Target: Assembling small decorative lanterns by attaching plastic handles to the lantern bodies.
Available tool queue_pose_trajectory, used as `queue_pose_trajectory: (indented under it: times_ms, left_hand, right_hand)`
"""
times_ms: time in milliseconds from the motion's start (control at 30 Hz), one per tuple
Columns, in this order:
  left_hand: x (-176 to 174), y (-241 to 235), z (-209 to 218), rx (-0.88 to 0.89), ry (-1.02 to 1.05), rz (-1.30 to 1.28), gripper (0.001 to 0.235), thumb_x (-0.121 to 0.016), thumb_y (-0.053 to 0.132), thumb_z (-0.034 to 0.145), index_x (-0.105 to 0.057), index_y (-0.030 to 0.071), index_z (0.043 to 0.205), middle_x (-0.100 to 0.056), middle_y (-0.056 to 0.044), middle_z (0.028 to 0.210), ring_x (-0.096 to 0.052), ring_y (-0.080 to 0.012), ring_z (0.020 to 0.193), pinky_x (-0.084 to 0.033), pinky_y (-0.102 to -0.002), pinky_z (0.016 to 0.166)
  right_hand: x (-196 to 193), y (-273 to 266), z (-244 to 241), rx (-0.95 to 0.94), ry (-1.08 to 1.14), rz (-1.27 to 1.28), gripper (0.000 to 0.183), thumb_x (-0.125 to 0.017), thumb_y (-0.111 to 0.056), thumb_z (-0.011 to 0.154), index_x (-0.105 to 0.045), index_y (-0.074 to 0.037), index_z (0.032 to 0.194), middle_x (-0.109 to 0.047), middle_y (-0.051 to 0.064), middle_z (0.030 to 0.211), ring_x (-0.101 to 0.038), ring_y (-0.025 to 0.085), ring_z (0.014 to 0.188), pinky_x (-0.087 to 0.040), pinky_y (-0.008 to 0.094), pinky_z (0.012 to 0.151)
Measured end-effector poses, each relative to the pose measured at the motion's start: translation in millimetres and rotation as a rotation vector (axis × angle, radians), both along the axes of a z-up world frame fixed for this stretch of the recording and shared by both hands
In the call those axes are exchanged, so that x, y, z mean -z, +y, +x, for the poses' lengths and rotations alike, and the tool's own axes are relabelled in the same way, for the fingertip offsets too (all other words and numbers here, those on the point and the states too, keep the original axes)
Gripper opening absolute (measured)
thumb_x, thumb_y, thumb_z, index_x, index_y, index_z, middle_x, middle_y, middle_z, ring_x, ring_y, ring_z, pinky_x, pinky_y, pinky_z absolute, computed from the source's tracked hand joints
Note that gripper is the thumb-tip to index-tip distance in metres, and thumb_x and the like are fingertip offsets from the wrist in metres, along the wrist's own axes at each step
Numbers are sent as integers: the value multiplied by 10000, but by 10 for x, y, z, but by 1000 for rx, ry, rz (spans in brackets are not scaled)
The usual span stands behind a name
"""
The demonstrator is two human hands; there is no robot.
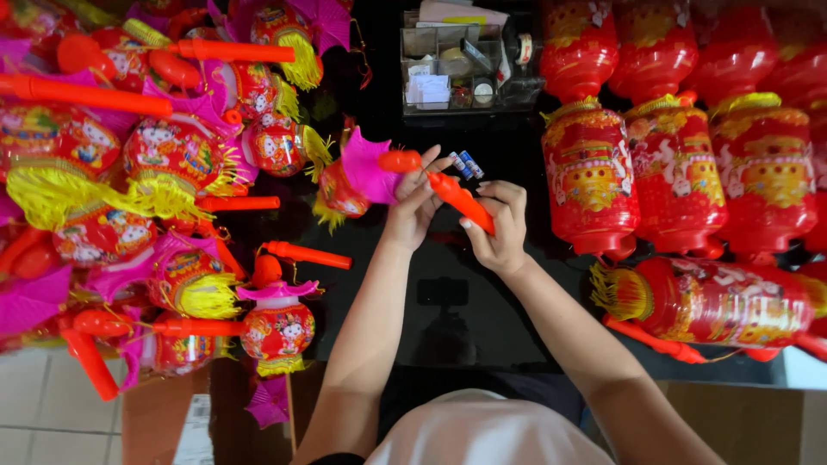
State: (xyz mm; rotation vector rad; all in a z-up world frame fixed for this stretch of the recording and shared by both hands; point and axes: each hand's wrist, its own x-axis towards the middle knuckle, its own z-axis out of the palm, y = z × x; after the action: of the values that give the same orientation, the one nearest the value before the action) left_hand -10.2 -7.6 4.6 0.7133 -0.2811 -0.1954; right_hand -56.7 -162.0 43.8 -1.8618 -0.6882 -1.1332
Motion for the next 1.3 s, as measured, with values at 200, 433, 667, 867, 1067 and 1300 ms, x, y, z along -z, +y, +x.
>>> queue_pose_trajectory:
  times_ms: [200, 433, 667, 867, 1067, 1300]
  left_hand:
    - [343, -77, 213, -16, 85, -51, 746, -706, 192, 965, -305, 141, 1592, -564, -197, 1386, -709, -320, 1080, -629, -429, 894]
    - [75, 19, -10, 151, 125, -440, 714, -515, 523, 942, -395, 179, 1557, -597, -210, 1372, -652, -403, 1160, -558, -572, 923]
    - [-238, -196, -1249, 344, 26, -588, 1043, -396, 817, 914, -287, 56, 1619, -460, -294, 1520, -491, -464, 1375, -387, -647, 1133]
    - [-79, 118, -2067, 102, -52, -563, 1152, -369, 870, 854, -188, 40, 1632, -457, -327, 1489, -498, -480, 1365, -359, -659, 1141]
    - [120, 772, -2719, -227, 166, -612, 1100, -231, 945, 817, -397, 132, 1540, -610, -206, 1322, -526, -284, 942, -333, -366, 815]
    - [579, 1611, -3645, -931, 494, -268, 556, -703, 277, 898, -537, 108, 1401, -681, -225, 1239, -708, -405, 1071, -569, -597, 949]
  right_hand:
    - [18, -117, -29, 42, -142, -39, 399, -574, -410, 1046, -563, -12, 1017, -530, 199, 1161, -552, 396, 1073, -453, 521, 948]
    - [-306, -252, -161, -5, -206, 71, 548, -434, -516, 1069, -558, 11, 985, -575, 227, 1044, -612, 406, 936, -468, 483, 879]
    - [-491, -104, -472, -230, 170, 142, 255, -563, -139, 1044, -614, 110, 1034, -578, 246, 1040, -582, 383, 962, -449, 457, 941]
    - [-109, 181, -920, -491, 768, 601, 219, -521, -197, 1078, -577, 15, 1081, -640, 196, 1097, -687, 280, 983, -490, 267, 680]
    - [70, 762, -1448, -527, 1090, 788, 146, -597, -171, 1038, -604, -31, 1082, -701, 165, 886, -750, 226, 745, -626, 243, 599]
    - [168, 1437, -1872, -767, 956, 191, 314, -661, 7, 962, -673, 18, 1275, -655, 145, 649, -673, 221, 590, -564, 320, 616]
